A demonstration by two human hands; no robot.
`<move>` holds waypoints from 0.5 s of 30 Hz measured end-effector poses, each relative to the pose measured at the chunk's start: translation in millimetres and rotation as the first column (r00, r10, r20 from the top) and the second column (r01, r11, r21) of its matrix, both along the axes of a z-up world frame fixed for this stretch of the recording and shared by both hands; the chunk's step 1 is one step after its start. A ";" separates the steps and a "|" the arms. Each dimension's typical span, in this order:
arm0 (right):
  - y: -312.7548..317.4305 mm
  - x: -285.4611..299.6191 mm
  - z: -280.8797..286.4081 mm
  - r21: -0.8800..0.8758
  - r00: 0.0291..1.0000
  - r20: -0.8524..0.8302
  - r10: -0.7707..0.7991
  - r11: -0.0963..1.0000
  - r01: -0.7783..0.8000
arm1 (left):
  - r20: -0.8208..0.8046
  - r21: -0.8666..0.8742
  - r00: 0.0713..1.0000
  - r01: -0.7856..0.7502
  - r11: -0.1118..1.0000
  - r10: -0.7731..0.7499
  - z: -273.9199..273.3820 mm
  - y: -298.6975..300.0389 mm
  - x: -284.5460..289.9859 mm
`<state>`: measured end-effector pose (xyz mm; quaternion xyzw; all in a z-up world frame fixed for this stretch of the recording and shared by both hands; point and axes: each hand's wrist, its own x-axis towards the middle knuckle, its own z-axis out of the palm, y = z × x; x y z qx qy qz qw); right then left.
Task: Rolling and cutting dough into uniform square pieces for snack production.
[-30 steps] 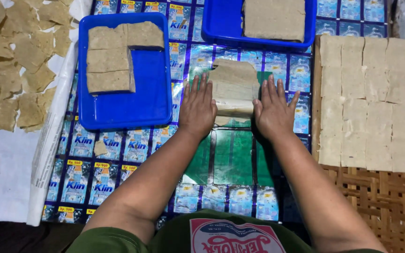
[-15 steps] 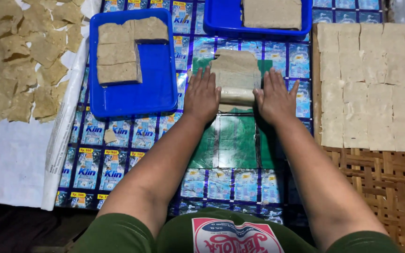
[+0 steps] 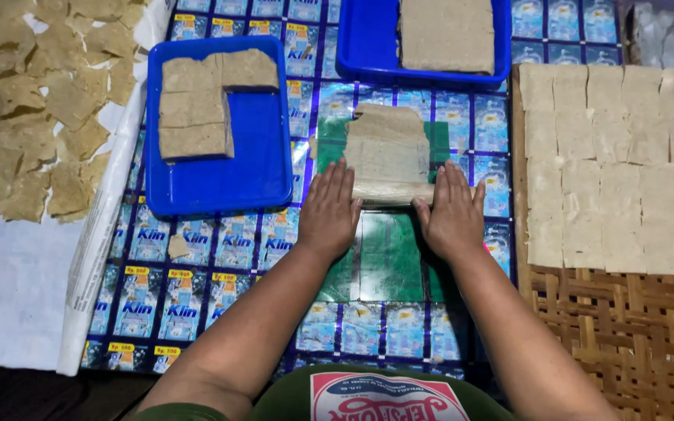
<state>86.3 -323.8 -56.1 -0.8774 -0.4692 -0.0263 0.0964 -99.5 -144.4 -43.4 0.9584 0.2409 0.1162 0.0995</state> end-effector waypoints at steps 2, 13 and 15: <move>15.2 16.2 0.1 -0.024 1.000 -0.021 -0.018 1.000 0.018 | 0.037 0.026 0.999 -0.014 1.000 0.013 -3.7 13.2 15.2; 107.9 83.5 35.1 -0.036 0.983 -0.155 -0.097 0.995 0.092 | -0.157 -0.115 0.978 -0.156 0.981 0.137 25.8 89.0 111.8; 122.7 95.2 40.4 0.008 0.984 -0.141 -0.105 0.994 0.108 | -0.195 -0.169 0.966 -0.205 0.964 0.171 32.6 101.6 126.4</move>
